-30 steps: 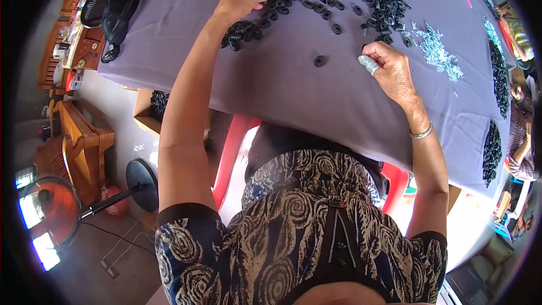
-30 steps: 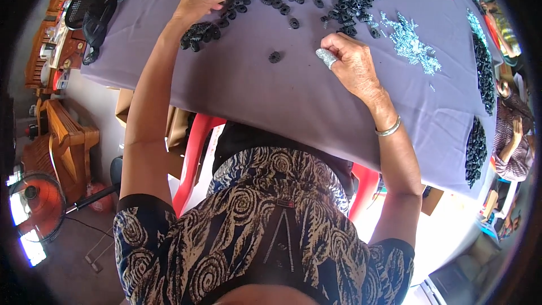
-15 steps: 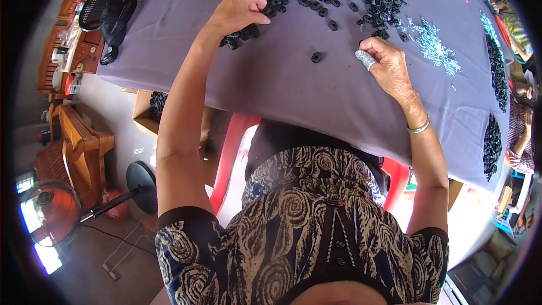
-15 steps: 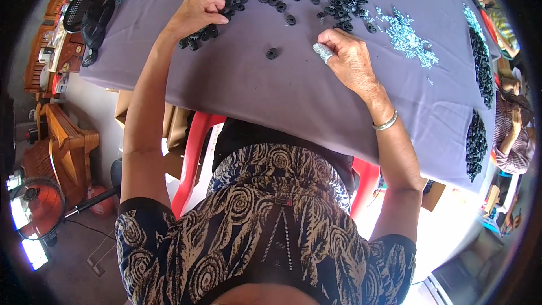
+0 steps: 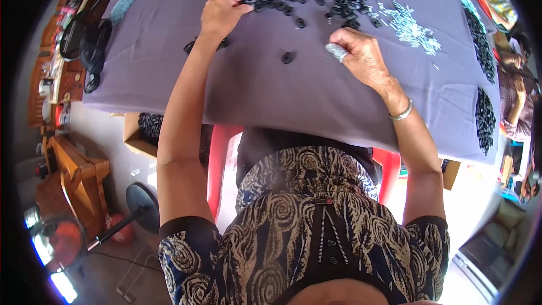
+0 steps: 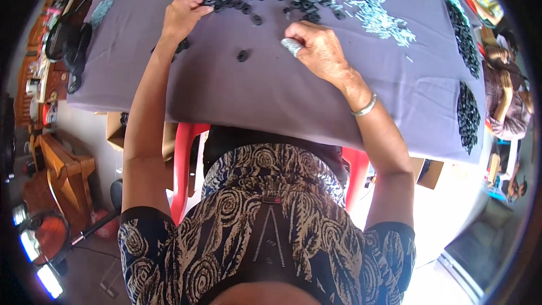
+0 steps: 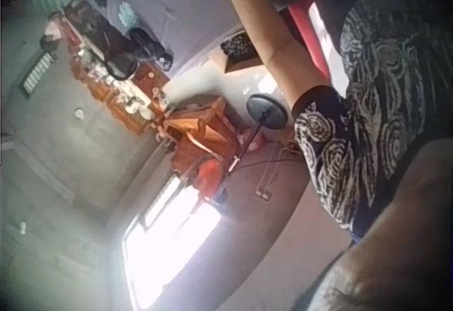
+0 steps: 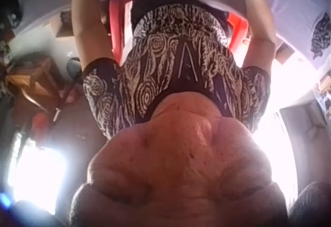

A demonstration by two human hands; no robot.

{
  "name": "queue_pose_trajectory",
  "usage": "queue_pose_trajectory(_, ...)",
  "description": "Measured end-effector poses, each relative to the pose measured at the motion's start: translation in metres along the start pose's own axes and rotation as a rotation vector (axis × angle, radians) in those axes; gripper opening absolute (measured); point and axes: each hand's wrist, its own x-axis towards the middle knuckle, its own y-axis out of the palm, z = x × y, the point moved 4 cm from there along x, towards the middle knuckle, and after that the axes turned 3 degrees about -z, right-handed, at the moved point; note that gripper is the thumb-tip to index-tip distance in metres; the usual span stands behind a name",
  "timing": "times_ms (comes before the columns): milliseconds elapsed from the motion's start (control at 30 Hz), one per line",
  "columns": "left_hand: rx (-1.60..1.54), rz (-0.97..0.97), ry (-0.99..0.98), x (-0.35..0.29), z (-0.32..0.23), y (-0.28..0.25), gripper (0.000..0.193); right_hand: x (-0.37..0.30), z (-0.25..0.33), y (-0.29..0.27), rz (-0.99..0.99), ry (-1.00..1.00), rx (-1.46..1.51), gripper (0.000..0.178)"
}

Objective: Assembling small black plastic parts by attaching white components on a workshop table.

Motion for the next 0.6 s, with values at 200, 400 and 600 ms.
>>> queue_pose_trajectory(200,-0.038,-0.165,0.007,-0.027,-0.023,-0.014,0.023,-0.002,-0.002,-0.001,0.024,-0.005,0.008,0.011)
queue_pose_trajectory(400,-0.068,0.110,-0.079,-0.046,-0.041,-0.004,0.022,-0.003,-0.005,-0.023,0.019,0.137,-0.071,0.015)
queue_pose_trajectory(600,-0.038,0.179,-0.024,-0.017,-0.041,0.015,0.021,0.014,-0.033,-0.037,0.099,0.365,-0.175,0.027)
